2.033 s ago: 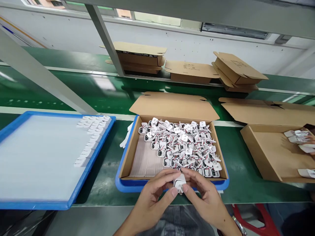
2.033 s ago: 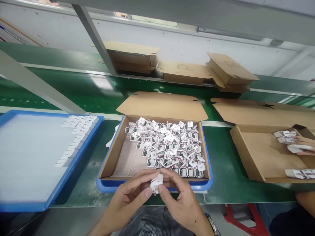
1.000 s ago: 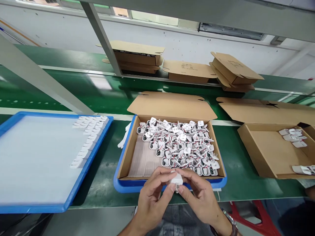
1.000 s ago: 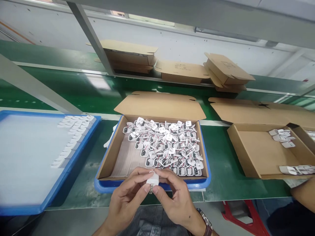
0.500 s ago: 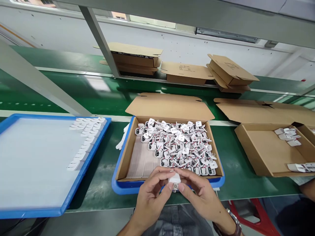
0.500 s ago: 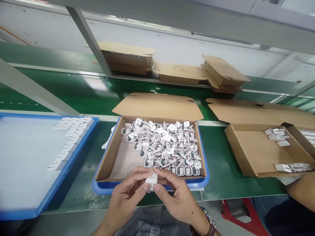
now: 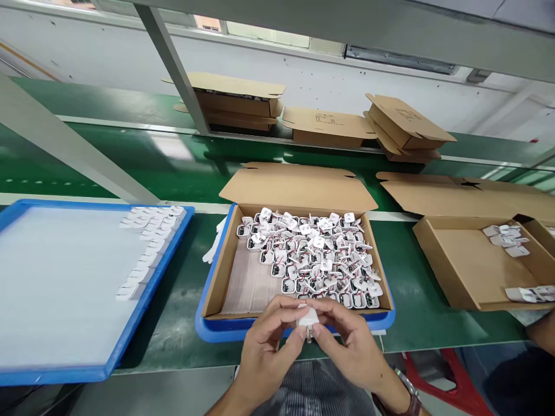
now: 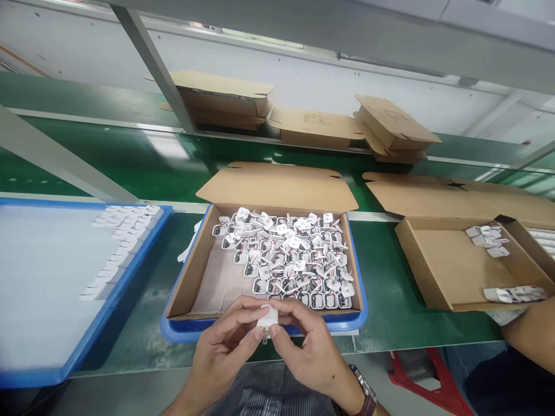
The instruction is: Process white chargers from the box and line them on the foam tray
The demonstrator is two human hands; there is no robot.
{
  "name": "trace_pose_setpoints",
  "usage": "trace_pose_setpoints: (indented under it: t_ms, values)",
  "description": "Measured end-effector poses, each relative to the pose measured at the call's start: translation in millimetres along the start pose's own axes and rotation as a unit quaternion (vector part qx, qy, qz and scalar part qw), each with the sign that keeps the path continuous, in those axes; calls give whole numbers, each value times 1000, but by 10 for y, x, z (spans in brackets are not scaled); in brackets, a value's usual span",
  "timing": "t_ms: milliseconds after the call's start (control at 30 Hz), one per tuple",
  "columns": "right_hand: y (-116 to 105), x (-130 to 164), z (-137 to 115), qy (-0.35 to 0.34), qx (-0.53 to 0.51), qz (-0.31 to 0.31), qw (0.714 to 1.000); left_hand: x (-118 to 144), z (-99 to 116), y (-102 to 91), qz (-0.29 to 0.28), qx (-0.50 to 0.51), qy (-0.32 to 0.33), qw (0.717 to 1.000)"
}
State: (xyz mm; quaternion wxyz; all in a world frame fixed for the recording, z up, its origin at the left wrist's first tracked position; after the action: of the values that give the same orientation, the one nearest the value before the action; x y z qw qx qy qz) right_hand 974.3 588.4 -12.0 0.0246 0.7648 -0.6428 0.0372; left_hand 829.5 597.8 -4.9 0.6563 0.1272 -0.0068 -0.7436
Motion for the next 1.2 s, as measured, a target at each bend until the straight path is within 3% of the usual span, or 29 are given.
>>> trace_pose_setpoints:
  t_ms: [267, 433, 633, 767, 833, 1000, 1200]
  values:
    - [-19, 77, 100, 9, 68, -4, 998, -22, -56, -23, 0, 22, -58, 998]
    - [-126, 184, -19, -73, 239, 37, 967, -22, -64, -53, -9, 11, -77, 997]
    - [-116, 241, -289, -171, 306, 60, 935, 19, -125, -120, -34, -36, -119, 992]
    - [-1, 225, -522, -264, 293, 46, 918, 54, -104, -65, -68, -33, -134, 988]
    - [19, 206, -550, -276, 268, 36, 922, 56, -76, -30, -74, -14, -131, 988]
    - [-129, 131, -404, -210, 126, 69, 967, 8, -19, -7, -53, -1, -118, 992]
    - [-168, 118, -345, -194, 66, 96, 974, -16, 102, -26, -17, -86, -38, 995]
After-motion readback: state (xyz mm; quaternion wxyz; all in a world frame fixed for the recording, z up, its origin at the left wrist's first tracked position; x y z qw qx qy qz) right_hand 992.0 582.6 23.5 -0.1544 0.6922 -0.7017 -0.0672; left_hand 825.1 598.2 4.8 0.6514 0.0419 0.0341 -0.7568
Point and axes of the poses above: each hand's wrist, its own x-axis away from the middle knuckle, its own y-axis out of the palm, z = x × y, the point moved 9 cm from there along -x, towards the middle knuckle, and after that the axes turned 5 degrees about z, right-handed, at the moved point
